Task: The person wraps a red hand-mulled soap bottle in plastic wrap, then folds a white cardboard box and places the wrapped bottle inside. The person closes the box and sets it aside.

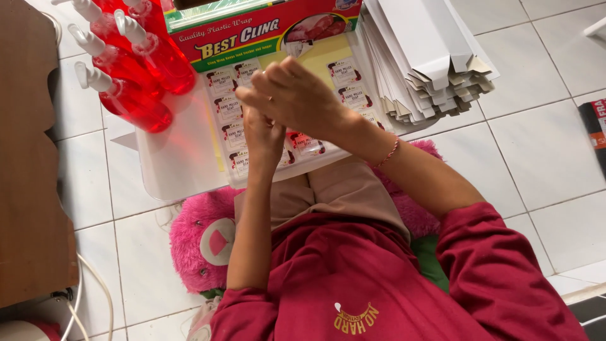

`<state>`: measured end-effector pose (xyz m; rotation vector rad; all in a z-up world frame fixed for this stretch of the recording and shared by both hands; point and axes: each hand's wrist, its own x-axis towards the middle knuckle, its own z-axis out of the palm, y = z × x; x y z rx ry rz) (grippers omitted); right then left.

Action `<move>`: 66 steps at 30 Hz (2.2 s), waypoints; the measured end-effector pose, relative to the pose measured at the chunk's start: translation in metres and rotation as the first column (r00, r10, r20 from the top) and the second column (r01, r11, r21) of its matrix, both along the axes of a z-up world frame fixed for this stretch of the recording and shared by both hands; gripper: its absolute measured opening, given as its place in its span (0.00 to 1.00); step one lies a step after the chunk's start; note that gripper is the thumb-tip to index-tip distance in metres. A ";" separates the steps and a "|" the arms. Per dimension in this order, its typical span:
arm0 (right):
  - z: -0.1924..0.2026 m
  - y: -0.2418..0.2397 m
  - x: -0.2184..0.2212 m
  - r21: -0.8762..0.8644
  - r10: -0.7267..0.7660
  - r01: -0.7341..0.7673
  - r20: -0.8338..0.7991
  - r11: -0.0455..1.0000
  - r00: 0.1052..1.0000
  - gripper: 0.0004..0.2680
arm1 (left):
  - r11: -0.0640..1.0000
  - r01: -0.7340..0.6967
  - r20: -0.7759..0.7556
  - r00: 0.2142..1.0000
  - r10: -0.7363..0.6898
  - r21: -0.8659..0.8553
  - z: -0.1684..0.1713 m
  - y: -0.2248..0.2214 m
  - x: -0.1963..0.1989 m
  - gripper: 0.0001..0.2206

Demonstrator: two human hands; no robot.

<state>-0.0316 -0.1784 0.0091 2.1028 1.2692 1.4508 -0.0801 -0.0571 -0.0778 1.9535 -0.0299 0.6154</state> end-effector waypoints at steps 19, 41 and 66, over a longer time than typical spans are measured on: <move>-0.159 -0.077 0.027 0.282 0.024 0.249 -0.704 0.926 0.710 0.08 | 0.985 0.070 0.012 0.997 -0.073 0.160 0.018 -0.001 -0.001 0.32; -0.130 -0.022 -0.054 0.410 0.042 0.218 -0.539 0.886 0.841 0.05 | 0.953 -0.083 0.017 0.996 0.082 0.291 0.018 -0.016 -0.005 0.30; -0.104 -0.040 -0.036 0.840 0.609 0.288 -0.535 0.460 0.586 0.06 | 0.966 -0.064 0.002 0.998 0.066 0.251 0.029 -0.012 -0.006 0.28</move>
